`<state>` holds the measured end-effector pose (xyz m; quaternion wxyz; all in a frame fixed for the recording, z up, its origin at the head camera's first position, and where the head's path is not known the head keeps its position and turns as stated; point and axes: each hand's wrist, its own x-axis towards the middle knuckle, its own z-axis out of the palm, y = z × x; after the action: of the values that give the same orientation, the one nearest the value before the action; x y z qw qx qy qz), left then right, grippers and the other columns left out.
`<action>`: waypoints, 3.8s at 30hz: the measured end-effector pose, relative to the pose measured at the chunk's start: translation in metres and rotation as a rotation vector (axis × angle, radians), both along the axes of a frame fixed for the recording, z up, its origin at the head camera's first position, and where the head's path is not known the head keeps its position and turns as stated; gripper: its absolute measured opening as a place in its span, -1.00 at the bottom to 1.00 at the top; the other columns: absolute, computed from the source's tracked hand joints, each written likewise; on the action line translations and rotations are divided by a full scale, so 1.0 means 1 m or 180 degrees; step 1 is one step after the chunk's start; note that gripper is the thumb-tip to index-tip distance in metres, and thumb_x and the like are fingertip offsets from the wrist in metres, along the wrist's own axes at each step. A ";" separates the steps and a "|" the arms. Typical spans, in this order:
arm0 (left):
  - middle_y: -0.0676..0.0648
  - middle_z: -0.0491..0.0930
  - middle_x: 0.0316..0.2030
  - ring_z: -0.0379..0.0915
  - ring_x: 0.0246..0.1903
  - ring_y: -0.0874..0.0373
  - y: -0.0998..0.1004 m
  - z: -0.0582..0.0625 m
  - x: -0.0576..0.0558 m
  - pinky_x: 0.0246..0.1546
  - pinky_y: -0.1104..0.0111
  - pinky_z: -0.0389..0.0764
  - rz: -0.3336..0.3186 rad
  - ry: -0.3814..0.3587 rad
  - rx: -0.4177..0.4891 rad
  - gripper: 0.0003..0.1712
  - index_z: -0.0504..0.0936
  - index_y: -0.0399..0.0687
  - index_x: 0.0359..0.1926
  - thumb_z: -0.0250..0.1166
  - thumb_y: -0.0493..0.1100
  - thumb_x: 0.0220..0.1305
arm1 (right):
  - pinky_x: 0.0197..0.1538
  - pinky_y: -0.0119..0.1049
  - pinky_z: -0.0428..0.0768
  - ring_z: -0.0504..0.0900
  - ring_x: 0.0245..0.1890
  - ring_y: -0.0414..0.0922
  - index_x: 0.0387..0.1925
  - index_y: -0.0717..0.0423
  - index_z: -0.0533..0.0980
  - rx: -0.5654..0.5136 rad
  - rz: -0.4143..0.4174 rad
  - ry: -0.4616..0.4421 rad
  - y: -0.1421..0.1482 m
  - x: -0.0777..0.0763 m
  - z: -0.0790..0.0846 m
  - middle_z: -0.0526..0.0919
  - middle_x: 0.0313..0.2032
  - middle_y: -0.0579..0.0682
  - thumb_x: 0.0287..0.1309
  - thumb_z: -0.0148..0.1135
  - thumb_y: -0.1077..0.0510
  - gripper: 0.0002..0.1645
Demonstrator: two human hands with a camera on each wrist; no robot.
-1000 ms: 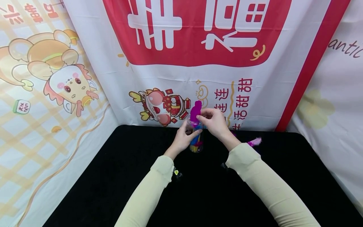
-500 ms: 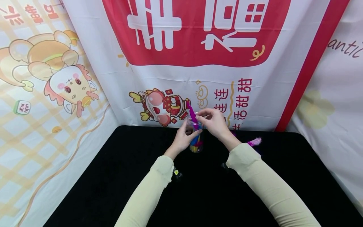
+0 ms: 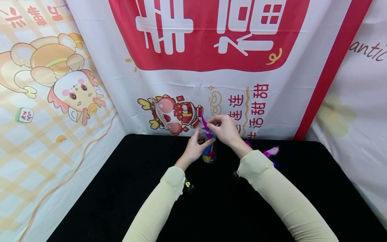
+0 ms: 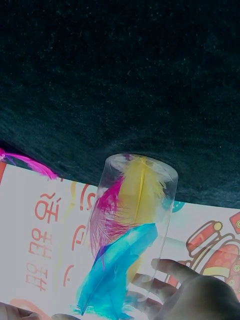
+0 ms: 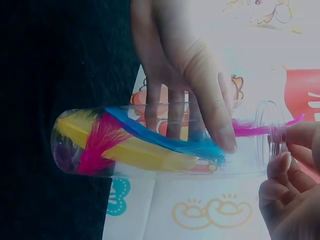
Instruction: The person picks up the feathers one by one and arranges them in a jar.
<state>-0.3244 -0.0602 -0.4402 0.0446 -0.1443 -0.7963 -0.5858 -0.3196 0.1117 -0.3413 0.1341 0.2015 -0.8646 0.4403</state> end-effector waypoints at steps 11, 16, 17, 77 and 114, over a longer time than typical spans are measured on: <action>-0.02 0.56 0.25 0.51 0.22 0.09 0.000 -0.001 -0.001 0.25 0.07 0.52 -0.0005 0.0043 0.0041 -0.19 0.25 0.25 0.49 0.39 0.19 0.33 | -0.50 -0.30 0.51 0.57 -0.57 -0.11 -0.19 0.17 0.73 0.0075 -0.0021 0.0054 0.007 0.001 0.004 0.78 -0.16 0.11 0.28 0.37 0.22 -0.88; -0.01 0.56 0.23 0.54 0.17 0.08 0.002 -0.002 -0.001 0.22 0.10 0.54 0.0078 0.0044 -0.0020 -0.15 0.25 0.25 0.49 0.41 0.22 0.30 | -0.46 -0.30 0.52 0.57 -0.55 -0.17 -0.17 0.20 0.73 0.0089 -0.0018 -0.0013 0.011 0.001 0.004 0.76 -0.15 0.13 0.28 0.37 0.22 -0.85; -0.01 0.57 0.23 0.55 0.17 0.08 0.002 -0.002 -0.001 0.21 0.11 0.55 0.0092 0.0043 -0.0024 -0.15 0.25 0.25 0.49 0.41 0.22 0.29 | -0.48 -0.30 0.52 0.56 -0.56 -0.17 -0.17 0.20 0.73 0.0079 -0.0014 -0.0026 0.012 0.001 0.004 0.75 -0.15 0.13 0.28 0.37 0.22 -0.85; -0.12 0.58 0.20 0.49 0.20 0.07 0.004 -0.003 -0.005 0.25 0.06 0.50 0.0082 0.0111 -0.0031 -0.34 0.34 0.19 0.38 0.40 0.06 0.36 | -0.43 -0.30 0.60 0.54 -0.48 -0.21 -0.07 0.25 0.67 -0.0136 -0.0180 -0.0644 0.127 0.026 -0.027 0.68 -0.19 0.17 0.36 0.32 0.17 -0.77; 0.03 0.58 0.12 0.47 0.21 0.11 0.003 -0.004 -0.005 0.27 0.09 0.48 0.0085 0.0125 -0.0049 -0.29 0.34 0.21 0.37 0.42 0.17 0.31 | -0.32 -0.28 0.70 0.62 -0.37 -0.41 0.05 0.45 0.56 -0.0327 -0.0488 -0.0877 0.199 0.038 -0.101 0.70 -0.32 -0.28 0.41 0.25 0.19 -0.64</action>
<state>-0.3299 -0.0576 -0.4444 0.0670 -0.1454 -0.8016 -0.5761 -0.2821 0.3108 -0.4419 0.0575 0.0656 -0.8640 0.4958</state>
